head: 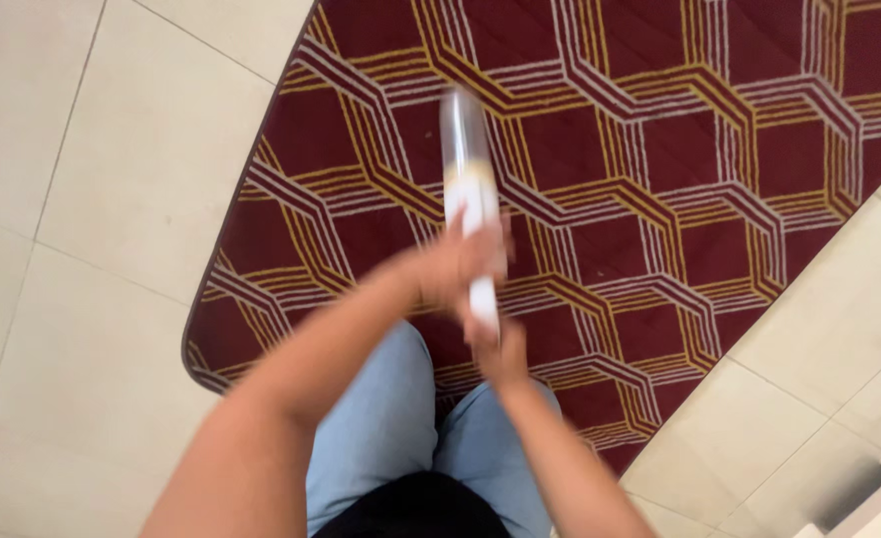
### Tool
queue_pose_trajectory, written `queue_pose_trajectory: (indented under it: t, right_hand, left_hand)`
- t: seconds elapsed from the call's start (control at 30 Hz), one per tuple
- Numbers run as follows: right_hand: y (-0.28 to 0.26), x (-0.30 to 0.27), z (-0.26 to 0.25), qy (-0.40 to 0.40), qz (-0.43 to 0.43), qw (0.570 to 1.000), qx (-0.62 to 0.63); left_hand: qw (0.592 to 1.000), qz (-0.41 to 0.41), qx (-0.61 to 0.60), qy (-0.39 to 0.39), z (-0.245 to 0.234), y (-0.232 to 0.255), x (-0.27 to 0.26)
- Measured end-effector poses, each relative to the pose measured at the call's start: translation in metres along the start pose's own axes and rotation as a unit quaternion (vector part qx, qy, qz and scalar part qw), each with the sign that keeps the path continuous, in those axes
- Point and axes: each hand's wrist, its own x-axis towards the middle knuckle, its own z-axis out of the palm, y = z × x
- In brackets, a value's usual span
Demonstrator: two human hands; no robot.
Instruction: The person holds a white vacuum canister and shakes it repeatedly over a rug, first while kneeling and then while standing.
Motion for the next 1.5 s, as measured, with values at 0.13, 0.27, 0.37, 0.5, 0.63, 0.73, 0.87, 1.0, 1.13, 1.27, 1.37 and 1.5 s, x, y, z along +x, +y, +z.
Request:
queue_pose_trajectory:
  t: [0.13,0.27,0.37,0.5,0.63,0.73,0.87,1.0,1.13,1.27,1.37,1.5]
  right_hand:
    - [-0.068,0.121,-0.012,-0.020,0.083,0.992,0.095]
    - [-0.066,0.101,-0.053,-0.019,0.076,0.990,0.115]
    - [-0.016,-0.006,-0.080,-0.010,0.126,0.990,0.054]
    - [0.036,-0.199,-0.113,-0.020,0.242,0.968,0.062]
    - [0.053,-0.282,-0.122,-0.027,0.134,0.990,0.034]
    - [0.054,-0.245,-0.094,0.030,0.199,0.976,0.085]
    - [0.045,-0.069,-0.080,0.101,0.055,0.993,-0.012]
    - [-0.015,0.074,-0.108,0.087,-0.015,0.995,0.041]
    - [-0.048,0.076,-0.143,0.041,0.114,0.986,0.115]
    - [-0.001,-0.053,-0.148,0.071,0.152,0.978,0.125]
    - [0.027,-0.194,-0.150,0.052,0.154,0.985,0.054]
    - [0.042,-0.296,-0.133,0.071,0.202,0.975,0.063]
  left_hand:
    - [0.992,-0.002,0.059,0.110,-0.100,-0.045,0.037]
    - [0.993,-0.062,0.034,0.092,-0.086,-0.012,0.068]
    - [0.997,-0.053,-0.039,0.045,-0.006,0.047,0.066]
    - [0.990,0.046,-0.088,0.099,0.114,0.154,0.023]
    - [0.991,0.052,-0.113,0.055,0.160,0.208,-0.008]
    - [0.994,0.082,-0.044,0.060,0.150,0.173,0.017]
    - [0.997,0.054,0.030,0.038,0.072,0.073,0.076]
    - [0.991,0.016,0.103,0.083,-0.026,0.018,0.129]
    - [0.994,-0.008,0.072,0.087,-0.045,0.035,0.150]
    - [0.998,0.017,0.054,0.031,0.046,0.101,0.134]
    - [0.996,0.088,0.024,0.017,0.132,0.178,0.089]
    - [0.990,0.094,-0.046,-0.090,0.181,0.227,0.048]
